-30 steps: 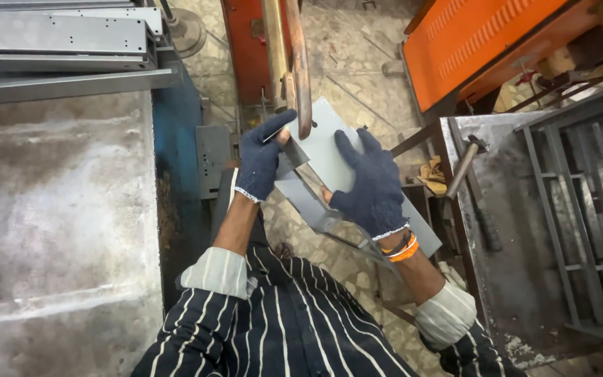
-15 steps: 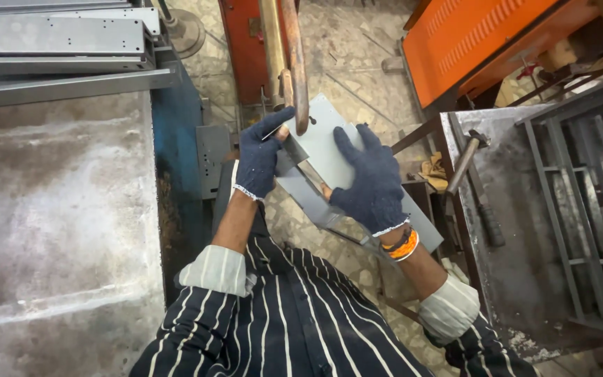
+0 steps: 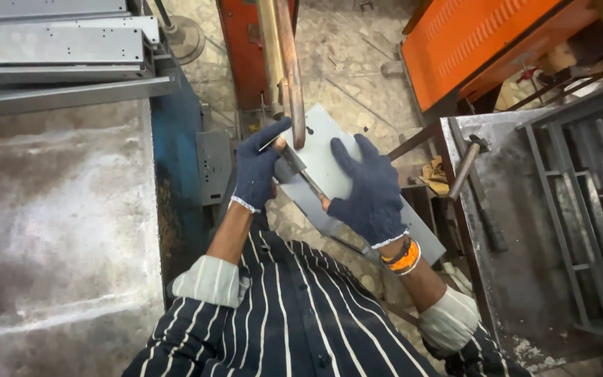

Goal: The person assembles a gray sheet-metal enclosure at a workshop bench. They hold the metal panel, align it against a fixture, use a small hand tool on its holes, bend and press the panels together, and at one point work produces sparks near the part before continuing to fit the pieces.

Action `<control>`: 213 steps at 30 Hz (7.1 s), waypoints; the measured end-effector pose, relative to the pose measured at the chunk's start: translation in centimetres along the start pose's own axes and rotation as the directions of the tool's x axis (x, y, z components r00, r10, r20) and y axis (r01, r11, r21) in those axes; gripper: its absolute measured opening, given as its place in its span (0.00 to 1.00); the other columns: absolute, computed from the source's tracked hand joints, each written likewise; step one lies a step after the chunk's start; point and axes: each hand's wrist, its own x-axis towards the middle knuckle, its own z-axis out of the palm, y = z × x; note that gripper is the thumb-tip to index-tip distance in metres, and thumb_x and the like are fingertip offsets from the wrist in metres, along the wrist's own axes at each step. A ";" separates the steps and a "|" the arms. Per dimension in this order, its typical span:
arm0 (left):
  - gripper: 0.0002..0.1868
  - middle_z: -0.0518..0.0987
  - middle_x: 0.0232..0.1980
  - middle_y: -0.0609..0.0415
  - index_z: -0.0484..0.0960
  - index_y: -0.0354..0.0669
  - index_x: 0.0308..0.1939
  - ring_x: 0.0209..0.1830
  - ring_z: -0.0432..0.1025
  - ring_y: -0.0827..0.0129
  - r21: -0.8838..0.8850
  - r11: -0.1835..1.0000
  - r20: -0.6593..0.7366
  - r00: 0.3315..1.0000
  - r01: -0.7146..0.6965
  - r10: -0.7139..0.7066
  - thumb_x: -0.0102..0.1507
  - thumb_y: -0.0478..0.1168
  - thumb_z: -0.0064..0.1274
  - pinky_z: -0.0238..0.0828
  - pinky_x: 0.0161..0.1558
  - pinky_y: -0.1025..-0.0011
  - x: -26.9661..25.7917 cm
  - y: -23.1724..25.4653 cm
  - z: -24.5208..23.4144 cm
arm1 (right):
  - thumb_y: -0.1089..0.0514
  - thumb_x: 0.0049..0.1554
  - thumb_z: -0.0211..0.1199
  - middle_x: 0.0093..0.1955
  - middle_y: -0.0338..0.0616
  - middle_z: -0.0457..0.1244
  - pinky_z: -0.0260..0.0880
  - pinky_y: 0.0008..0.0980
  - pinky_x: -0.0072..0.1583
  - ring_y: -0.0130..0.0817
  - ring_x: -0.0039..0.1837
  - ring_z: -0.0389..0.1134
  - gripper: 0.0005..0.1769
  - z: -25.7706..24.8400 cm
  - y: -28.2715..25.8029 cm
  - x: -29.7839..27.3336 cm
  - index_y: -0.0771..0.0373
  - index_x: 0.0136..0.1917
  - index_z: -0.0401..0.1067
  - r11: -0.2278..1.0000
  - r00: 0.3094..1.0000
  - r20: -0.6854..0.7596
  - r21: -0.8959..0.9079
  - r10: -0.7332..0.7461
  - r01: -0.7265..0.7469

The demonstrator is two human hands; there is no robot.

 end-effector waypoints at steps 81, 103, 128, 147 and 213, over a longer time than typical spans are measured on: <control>0.41 0.81 0.56 0.43 0.76 0.37 0.61 0.53 0.79 0.55 0.552 0.806 -0.259 0.875 -0.213 0.409 0.47 0.42 0.78 0.76 0.55 0.64 -4.9 1.3 6.6 | 0.53 0.33 0.79 0.77 0.61 0.55 0.62 0.53 0.66 0.64 0.69 0.61 0.57 -3.0 6.5 6.2 0.45 0.75 0.64 0.944 0.882 0.337 0.093 -0.329 0.316; 0.44 0.78 0.63 0.43 0.73 0.38 0.67 0.61 0.76 0.54 0.562 0.746 0.162 0.932 -0.356 0.323 0.50 0.44 0.75 0.72 0.61 0.62 -3.7 4.1 1.4 | 0.45 0.35 0.78 0.75 0.62 0.55 0.65 0.52 0.64 0.62 0.65 0.63 0.55 -0.1 0.5 -1.5 0.47 0.76 0.65 0.998 0.988 0.151 -0.055 0.029 -0.021; 0.24 0.82 0.48 0.41 0.76 0.46 0.60 0.43 0.77 0.44 0.731 0.473 0.518 0.851 -0.491 0.083 0.58 0.33 0.51 0.72 0.41 0.50 -7.2 4.6 -2.4 | 0.51 0.30 0.80 0.66 0.56 0.63 0.62 0.50 0.66 0.58 0.67 0.63 0.64 -0.2 -7.2 -7.5 0.64 0.77 0.58 0.914 0.886 -0.226 0.116 0.405 -0.389; 0.19 0.71 0.26 0.47 0.82 0.38 0.42 0.27 0.65 0.63 0.410 0.906 0.064 0.994 -0.106 0.087 0.75 0.47 0.42 0.61 0.33 0.63 -7.8 -2.2 6.5 | 0.40 0.39 0.79 0.87 0.58 0.45 0.53 0.43 0.81 0.46 0.84 0.53 0.75 -7.8 0.3 -14.3 0.67 0.86 0.40 0.787 0.885 -0.024 0.469 0.465 -0.400; 0.11 0.74 0.23 0.46 0.84 0.52 0.43 0.21 0.70 0.50 0.876 0.416 0.057 0.908 -0.245 0.415 0.75 0.44 0.46 0.58 0.26 0.53 -7.3 -3.9 14.8 | 0.48 0.61 0.61 0.37 0.37 0.62 0.64 0.27 0.39 0.22 0.37 0.62 0.27 -11.6 14.3 -15.7 0.67 0.67 0.69 0.512 0.783 0.142 0.684 0.606 -0.520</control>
